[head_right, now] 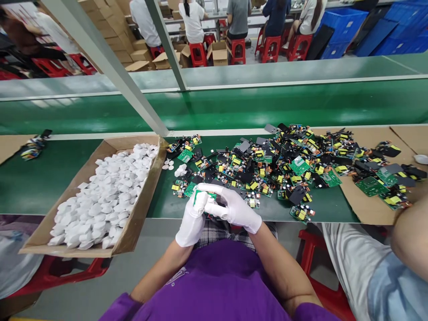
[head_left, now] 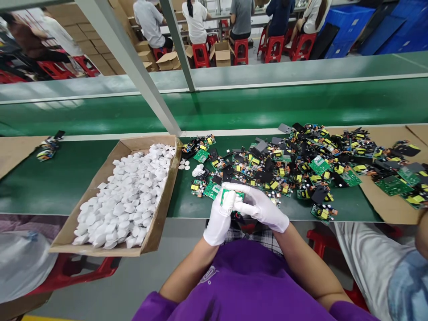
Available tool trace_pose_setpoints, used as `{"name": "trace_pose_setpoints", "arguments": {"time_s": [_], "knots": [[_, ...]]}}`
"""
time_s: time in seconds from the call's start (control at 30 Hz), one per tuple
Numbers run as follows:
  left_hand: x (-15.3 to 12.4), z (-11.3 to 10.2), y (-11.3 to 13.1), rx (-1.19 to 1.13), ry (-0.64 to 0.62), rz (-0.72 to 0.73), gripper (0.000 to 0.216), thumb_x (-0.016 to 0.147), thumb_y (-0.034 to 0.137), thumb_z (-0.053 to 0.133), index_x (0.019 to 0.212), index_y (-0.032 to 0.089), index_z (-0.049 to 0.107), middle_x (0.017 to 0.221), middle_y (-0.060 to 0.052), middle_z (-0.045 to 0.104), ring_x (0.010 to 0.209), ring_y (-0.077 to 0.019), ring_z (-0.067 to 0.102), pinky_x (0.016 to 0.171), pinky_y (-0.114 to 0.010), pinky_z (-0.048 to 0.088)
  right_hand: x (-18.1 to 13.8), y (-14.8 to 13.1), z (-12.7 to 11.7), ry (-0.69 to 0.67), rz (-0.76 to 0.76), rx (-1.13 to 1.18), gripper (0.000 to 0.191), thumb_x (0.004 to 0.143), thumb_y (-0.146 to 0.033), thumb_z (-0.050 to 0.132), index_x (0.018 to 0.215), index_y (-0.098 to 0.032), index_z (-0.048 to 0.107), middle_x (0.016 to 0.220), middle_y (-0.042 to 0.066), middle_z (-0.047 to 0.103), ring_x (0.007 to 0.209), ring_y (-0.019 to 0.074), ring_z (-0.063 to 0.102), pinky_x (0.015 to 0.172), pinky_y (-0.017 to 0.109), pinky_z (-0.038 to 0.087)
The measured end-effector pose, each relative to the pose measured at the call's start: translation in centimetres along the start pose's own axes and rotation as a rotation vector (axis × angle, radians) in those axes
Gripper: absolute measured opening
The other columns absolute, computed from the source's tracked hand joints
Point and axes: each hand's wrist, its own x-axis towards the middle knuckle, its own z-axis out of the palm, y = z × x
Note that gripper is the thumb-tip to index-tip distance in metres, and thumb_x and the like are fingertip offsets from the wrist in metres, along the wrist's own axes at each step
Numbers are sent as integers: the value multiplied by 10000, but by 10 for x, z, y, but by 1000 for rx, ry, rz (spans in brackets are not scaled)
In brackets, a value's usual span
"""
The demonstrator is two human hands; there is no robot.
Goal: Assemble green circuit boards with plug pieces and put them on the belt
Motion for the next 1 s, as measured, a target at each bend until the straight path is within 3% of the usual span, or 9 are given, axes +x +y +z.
{"name": "trace_pose_setpoints", "arguments": {"time_s": [0.13, 0.23, 0.33, 0.47, 0.6, 0.7, 0.83, 0.9, 1.0], "knots": [[0, -1, 4, -5, -118, -54, 432, 802, 612, 651, 878, 190, 595, 689, 13, 600, 609, -138, 545, 649, -300, 489, 0, -1, 1, 39, 93, 53, 479, 847, -396, 697, 1299, -244, 649, 1299, 68, 662, 781, 147, 656, 551, 219, 549], [-2, 0, 10, -2, -225, -54, 525, 813, 699, 568, 921, 186, 595, 620, 10, 592, 549, -157, 547, 583, -315, 479, -1, 0, 1, 101, 65, 96, 428, 834, -431, 699, 1222, -249, 707, 1318, 65, 658, 750, 154, 660, 476, 209, 515], [-2, 0, 10, 32, -190, -14, 548, 798, 713, 578, 930, 182, 609, 685, -11, 626, 582, -162, 558, 602, -323, 487, -1, 0, 0, 120, 5, 40, 368, 864, -435, 664, 1182, -264, 729, 1356, 59, 638, 900, 210, 698, 556, 246, 564], [1, -4, 3, 37, -182, 12, 536, 806, 705, 573, 910, 183, 634, 865, -58, 682, 780, -210, 616, 772, -364, 513, -1, -4, 0, 103, -40, -27, 400, 824, -404, 716, 1198, -261, 716, 1320, 56, 666, 1162, 260, 642, 885, 349, 580], [1, -4, 11, 120, -257, 62, 490, 836, 668, 565, 855, 187, 661, 860, -58, 673, 786, -208, 600, 784, -354, 494, -1, -2, 5, 259, 56, -37, 333, 837, -435, 681, 1108, -258, 756, 1269, 58, 693, 788, 171, 699, 496, 219, 529], [0, 1, 23, 158, -373, 58, 448, 851, 615, 587, 811, 175, 658, 797, -48, 651, 705, -180, 565, 728, -335, 482, -1, 3, 5, 273, 54, -39, 352, 851, -480, 652, 1108, -264, 760, 1299, 55, 675, 637, 120, 640, 403, 196, 454], [0, 3, 25, 97, -399, -21, 332, 831, 492, 679, 875, 175, 593, 676, -5, 618, 626, -154, 549, 660, -307, 460, -2, 5, -2, 157, 12, 1, 462, 935, -571, 516, 1256, -284, 683, 1327, 52, 661, 930, 207, 702, 745, 319, 599], [2, 0, 20, 44, -362, -39, 320, 832, 438, 688, 974, 183, 556, 634, 26, 605, 577, -139, 535, 625, -294, 445, -3, 4, -7, 125, -32, 69, 508, 963, -588, 458, 1342, -288, 615, 1371, 53, 630, 1176, 250, 634, 994, 405, 529], [5, -6, 14, -37, -308, -24, 380, 812, 405, 699, 1080, 193, 534, 643, 47, 601, 556, -133, 527, 596, -287, 442, -5, 3, -9, 80, -48, 43, 518, 942, -537, 549, 1404, -301, 546, 1446, 57, 564, 1281, 268, 569, 1108, 462, 438]]}}
